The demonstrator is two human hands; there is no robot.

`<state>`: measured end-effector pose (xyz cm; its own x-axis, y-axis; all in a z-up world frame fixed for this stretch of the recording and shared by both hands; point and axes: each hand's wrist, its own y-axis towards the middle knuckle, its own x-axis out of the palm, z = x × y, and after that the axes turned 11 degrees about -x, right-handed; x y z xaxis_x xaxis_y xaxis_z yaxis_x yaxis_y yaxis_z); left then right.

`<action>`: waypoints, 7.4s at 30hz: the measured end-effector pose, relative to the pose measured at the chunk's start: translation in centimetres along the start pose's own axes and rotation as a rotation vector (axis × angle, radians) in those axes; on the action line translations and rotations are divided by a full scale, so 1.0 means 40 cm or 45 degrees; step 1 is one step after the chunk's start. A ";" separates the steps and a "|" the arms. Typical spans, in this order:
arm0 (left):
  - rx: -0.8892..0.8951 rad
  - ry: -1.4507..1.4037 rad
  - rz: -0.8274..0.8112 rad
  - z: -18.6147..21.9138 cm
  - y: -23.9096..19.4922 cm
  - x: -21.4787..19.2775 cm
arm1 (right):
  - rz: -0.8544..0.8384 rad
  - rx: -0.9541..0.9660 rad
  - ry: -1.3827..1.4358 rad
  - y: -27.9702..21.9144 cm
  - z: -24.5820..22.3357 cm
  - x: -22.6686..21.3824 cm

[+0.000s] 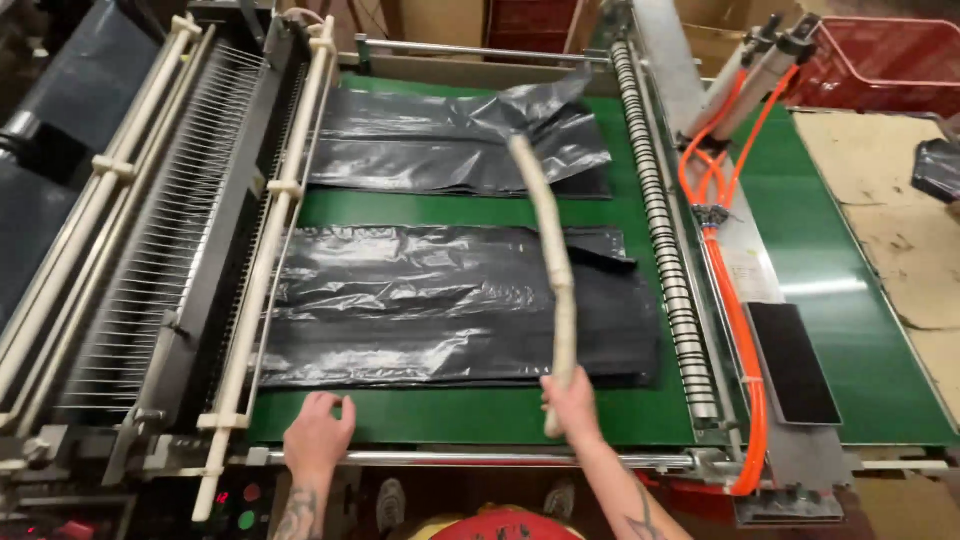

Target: Using a PVC pipe to guide and flatten plastic bags as they exit a cutting machine onto a conveyor belt.

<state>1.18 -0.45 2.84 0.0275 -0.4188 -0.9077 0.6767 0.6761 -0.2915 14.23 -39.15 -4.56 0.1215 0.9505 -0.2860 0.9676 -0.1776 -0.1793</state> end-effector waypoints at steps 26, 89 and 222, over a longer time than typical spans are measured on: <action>-0.006 -0.100 0.083 -0.006 0.010 0.014 | -0.914 -0.471 -0.377 -0.150 -0.294 0.075; -0.061 -0.103 0.267 -0.040 0.038 0.089 | -0.886 -0.433 0.456 -0.154 -0.400 0.354; -0.025 0.050 0.184 -0.086 0.065 0.117 | 0.052 -0.010 -0.070 -0.085 0.001 -0.089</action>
<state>0.55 1.44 -3.22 0.0949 -0.2925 -0.9515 0.6531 0.7397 -0.1623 10.50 -41.96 -2.97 0.1486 0.9270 -0.3443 0.9639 -0.2135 -0.1590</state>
